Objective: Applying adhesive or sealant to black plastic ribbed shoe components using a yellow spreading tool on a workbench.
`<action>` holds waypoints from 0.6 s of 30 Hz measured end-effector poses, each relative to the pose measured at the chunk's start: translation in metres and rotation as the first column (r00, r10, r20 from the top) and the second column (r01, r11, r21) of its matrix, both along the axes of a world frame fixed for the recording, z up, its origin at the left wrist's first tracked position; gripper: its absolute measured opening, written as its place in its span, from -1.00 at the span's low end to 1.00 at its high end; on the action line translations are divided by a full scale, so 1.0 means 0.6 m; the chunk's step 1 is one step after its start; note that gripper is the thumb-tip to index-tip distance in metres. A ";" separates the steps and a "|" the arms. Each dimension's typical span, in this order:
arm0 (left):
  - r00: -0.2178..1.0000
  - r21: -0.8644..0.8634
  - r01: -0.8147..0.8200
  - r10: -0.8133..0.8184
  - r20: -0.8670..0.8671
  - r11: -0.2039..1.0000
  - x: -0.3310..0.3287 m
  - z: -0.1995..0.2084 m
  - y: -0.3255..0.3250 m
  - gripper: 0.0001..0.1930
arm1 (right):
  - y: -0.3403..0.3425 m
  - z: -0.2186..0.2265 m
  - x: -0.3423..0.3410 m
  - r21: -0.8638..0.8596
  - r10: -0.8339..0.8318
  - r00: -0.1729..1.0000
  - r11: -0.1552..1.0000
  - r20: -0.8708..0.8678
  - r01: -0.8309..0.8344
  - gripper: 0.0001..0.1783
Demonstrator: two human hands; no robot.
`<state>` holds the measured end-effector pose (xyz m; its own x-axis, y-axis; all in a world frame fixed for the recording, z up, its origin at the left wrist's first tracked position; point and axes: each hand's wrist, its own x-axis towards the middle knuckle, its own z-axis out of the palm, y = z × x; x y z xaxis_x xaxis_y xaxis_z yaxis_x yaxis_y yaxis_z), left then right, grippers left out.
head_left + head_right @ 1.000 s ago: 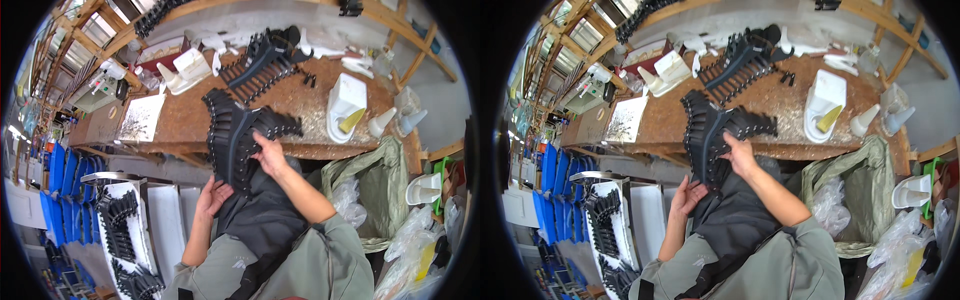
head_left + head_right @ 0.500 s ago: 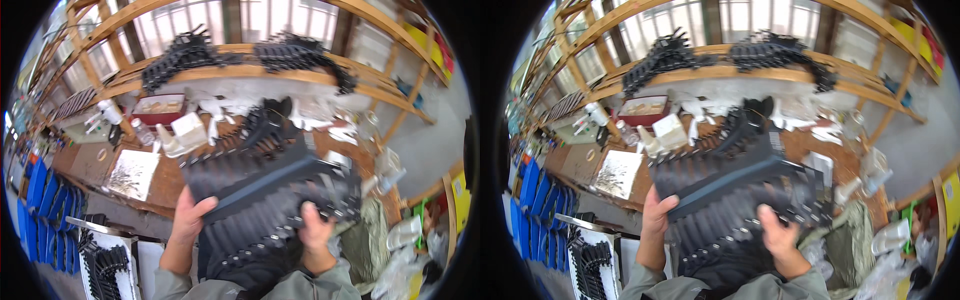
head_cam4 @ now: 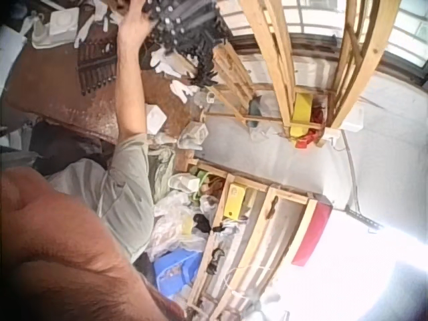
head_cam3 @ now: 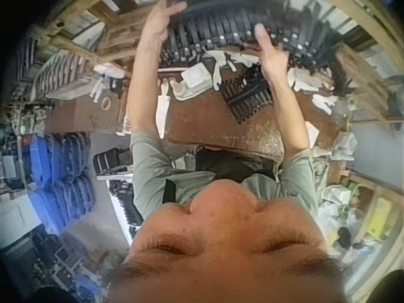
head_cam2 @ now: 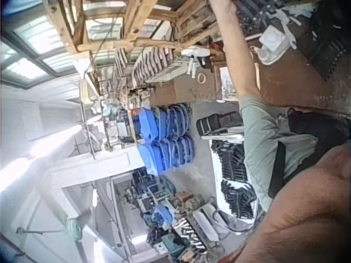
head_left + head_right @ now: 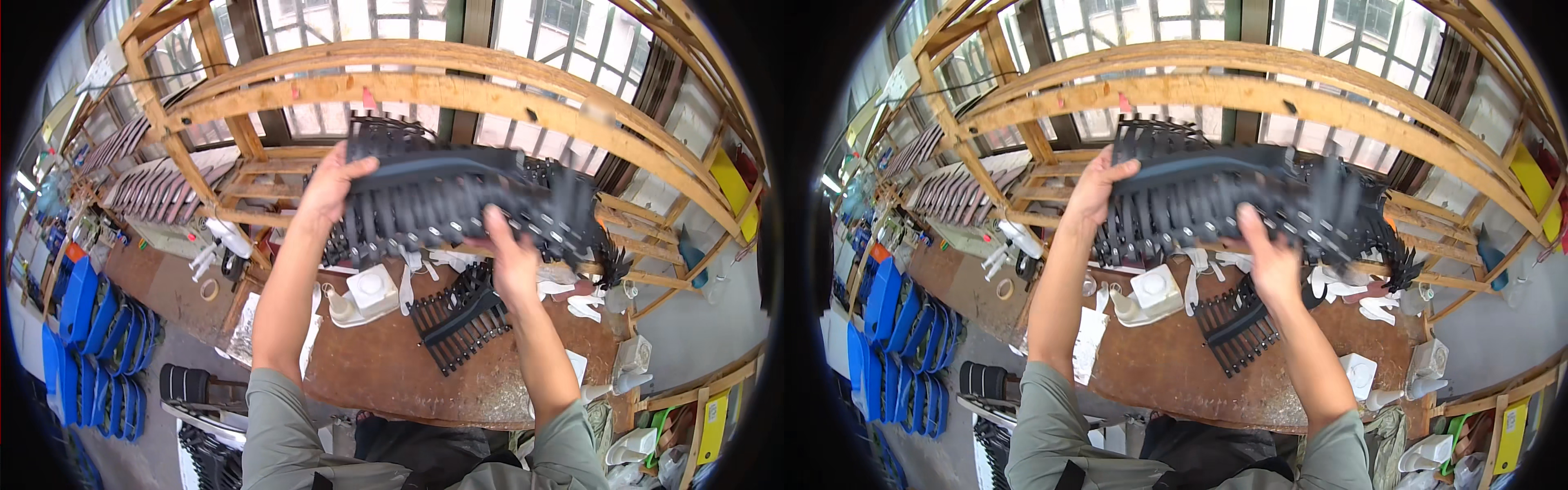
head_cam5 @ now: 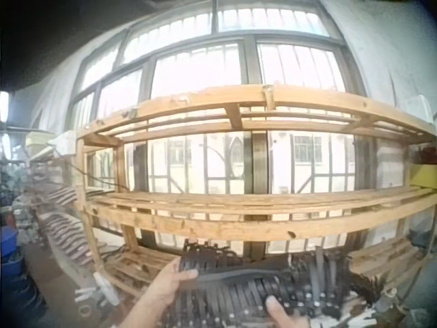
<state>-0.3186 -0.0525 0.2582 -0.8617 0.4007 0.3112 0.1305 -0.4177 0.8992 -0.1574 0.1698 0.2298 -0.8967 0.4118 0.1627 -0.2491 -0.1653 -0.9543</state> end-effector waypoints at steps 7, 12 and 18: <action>0.559 -0.297 -0.829 0.728 -0.397 0.474 -0.101 -0.134 -0.087 -0.39 | -0.050 -0.112 -0.047 0.427 0.465 0.853 0.738 0.238 -0.522 -0.46; 0.767 -0.220 -0.642 0.611 -0.195 0.735 0.171 -0.288 -0.067 -0.82 | 0.038 -0.402 0.105 0.370 0.396 0.706 0.645 0.587 -0.669 -0.45; 0.938 -0.682 -0.098 0.296 0.180 0.725 0.227 -0.608 0.137 -0.43 | 0.111 -0.557 0.131 0.763 -0.421 0.708 0.592 0.567 -0.258 -0.56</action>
<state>-0.1826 0.0299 -0.1065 -0.9512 0.2285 -0.2074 -0.1354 0.2951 0.9458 -0.0786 0.2366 -0.1045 -0.8480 0.5102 -0.1436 0.4938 0.6622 -0.5636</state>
